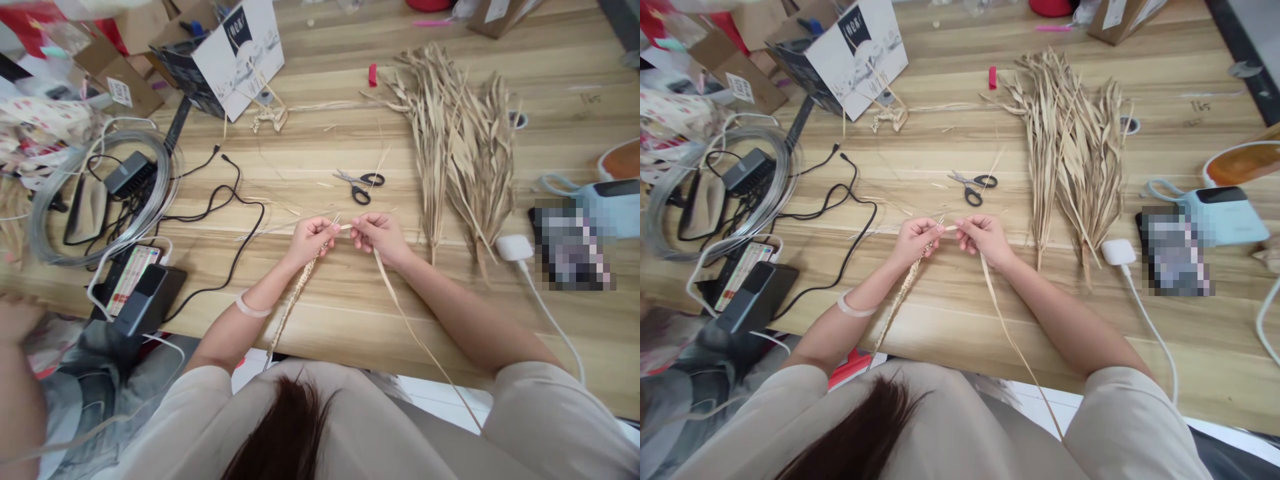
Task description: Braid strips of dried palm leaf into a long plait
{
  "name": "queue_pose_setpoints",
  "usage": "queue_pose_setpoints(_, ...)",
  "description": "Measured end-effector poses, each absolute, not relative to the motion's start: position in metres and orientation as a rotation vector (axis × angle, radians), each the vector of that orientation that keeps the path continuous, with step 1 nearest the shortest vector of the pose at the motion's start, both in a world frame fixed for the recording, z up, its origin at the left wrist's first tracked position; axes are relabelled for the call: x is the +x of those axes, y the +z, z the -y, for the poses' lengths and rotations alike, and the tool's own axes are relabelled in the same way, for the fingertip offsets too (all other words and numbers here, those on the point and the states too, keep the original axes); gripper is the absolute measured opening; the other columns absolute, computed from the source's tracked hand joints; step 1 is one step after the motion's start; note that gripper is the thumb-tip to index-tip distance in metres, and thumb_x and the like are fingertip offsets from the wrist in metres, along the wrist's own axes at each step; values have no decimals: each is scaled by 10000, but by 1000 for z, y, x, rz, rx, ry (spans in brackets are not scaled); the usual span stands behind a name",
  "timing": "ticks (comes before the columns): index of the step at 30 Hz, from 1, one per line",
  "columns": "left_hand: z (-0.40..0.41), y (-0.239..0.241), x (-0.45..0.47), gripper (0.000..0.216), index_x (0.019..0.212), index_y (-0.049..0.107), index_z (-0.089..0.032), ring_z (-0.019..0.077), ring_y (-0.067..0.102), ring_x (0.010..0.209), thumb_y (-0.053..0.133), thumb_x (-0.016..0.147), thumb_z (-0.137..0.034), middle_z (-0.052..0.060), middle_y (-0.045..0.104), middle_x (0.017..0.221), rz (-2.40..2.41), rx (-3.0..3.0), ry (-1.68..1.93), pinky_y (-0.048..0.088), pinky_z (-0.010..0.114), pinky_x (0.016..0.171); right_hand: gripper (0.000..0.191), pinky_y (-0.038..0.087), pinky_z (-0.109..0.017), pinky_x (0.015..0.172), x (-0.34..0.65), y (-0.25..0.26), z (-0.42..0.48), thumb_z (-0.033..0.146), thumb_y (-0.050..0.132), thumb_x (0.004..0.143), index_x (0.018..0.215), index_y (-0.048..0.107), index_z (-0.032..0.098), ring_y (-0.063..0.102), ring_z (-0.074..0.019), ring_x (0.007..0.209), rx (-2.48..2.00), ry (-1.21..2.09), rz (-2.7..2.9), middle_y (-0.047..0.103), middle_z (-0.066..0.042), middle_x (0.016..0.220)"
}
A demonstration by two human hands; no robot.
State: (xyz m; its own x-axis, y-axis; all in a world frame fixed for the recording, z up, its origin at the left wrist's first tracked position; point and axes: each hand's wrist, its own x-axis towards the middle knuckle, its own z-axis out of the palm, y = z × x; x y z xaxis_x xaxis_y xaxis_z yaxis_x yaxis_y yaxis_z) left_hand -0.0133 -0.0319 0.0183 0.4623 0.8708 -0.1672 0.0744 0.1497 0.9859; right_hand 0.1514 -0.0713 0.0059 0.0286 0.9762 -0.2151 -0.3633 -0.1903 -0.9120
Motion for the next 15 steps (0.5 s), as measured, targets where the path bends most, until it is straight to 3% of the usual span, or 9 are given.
queue_pose_setpoints(8, 25, 20, -16, 383, 613, 534, -134, 23, 380, 290, 726, 661, -462, -50, 521, 437, -978, 1247, 791, 248, 158, 299, 305, 300, -108, 280, 156, 6, 64, 339, 834, 560, 604, 619, 127, 525, -43, 387, -1049, 1507, 516, 628, -2, 520)
queue_pose_setpoints(15, 24, 23, -18, 376, 590, 519, -140, 20, 372, 292, 733, 649, -443, -52, 506, 428, -998, 1220, 785, 238, 164, 304, 115, 415, -87, 376, 160, 10, 63, 188, 751, 659, 703, 664, 127, 590, -41, 482, -993, 1661, 406, 659, -5, 586)
